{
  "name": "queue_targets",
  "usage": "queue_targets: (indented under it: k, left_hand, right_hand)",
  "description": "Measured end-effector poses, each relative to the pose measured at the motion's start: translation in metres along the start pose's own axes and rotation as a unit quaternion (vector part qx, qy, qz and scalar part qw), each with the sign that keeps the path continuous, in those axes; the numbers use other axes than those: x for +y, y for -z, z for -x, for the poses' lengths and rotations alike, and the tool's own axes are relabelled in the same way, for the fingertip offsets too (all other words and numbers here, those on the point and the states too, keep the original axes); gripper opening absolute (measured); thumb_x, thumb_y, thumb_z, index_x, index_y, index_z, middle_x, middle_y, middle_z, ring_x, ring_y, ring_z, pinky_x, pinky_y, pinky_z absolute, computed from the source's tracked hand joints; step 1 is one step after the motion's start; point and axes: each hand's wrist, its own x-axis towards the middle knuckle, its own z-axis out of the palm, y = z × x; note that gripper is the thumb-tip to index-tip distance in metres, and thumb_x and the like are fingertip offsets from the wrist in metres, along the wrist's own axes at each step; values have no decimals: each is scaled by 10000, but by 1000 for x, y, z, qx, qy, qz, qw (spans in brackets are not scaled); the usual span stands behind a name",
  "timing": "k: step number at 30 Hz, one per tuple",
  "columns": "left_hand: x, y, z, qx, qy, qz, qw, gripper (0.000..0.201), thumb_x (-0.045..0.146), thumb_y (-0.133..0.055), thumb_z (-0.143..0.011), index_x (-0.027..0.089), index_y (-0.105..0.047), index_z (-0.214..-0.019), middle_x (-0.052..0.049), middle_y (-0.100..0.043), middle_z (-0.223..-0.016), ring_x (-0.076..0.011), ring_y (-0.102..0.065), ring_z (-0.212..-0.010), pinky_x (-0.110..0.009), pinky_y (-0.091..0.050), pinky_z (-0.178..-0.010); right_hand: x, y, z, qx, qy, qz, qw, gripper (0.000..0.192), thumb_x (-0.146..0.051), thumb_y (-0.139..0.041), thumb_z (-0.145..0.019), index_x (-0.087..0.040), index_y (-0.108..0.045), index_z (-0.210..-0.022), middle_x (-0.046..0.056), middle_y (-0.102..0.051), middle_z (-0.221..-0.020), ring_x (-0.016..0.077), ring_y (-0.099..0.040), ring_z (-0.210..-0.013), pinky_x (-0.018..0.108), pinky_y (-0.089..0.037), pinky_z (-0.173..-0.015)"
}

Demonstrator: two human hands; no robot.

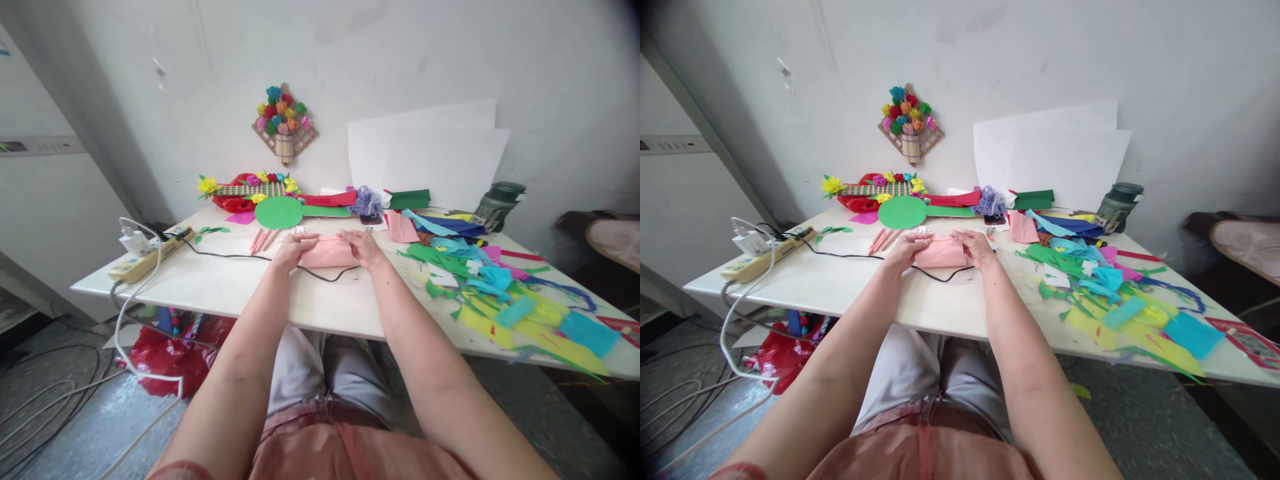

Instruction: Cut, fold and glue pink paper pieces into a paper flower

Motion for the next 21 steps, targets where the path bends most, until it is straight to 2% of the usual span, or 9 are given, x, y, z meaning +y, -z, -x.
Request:
queue_targets:
  k: [4, 10, 14, 21]
  left_hand:
    - [0, 0, -1, 1, 7, -1, 1000, 361, 220, -839, -449, 124, -739, -782, -47, -686, -675, -122, -604, -613, -243, -453, -617]
    - [1, -2, 1, 1, 9, 8, 1000, 358, 213, -841, -447, 129, -736, -779, -41, -684, -664, -110, -598, -605, -233, -449, -616]
    - [1, -2, 2, 3, 7, 3, 1000, 335, 210, -841, -445, 131, -734, -753, -40, -683, -667, -113, -598, -614, -237, -451, -627]
    - [0, 0, 0, -3, -1, -20, 1000, 305, 211, -830, -463, 134, -735, -743, -40, -683, -681, -124, -597, -629, -257, -448, -654]
  right_hand:
    - [5, 0, -4, 33, 23, 35, 999, 309, -387, -823, -468, -180, -707, -666, 2, -670, -634, 128, -569, -600, 259, -426, -592]
    - [5, -1, -6, 39, 47, 56, 997, 343, -340, -802, -478, -181, -726, -772, 30, -712, -779, 142, -607, -700, 275, -458, -672]
    - [3, -2, -5, 43, 50, 98, 993, 301, -329, -761, -516, -171, -720, -768, 38, -707, -775, 152, -606, -720, 278, -453, -656]
    - [2, -1, -3, 43, 46, 101, 993, 257, -290, -754, -500, -169, -710, -723, 28, -694, -732, 140, -590, -690, 269, -447, -635]
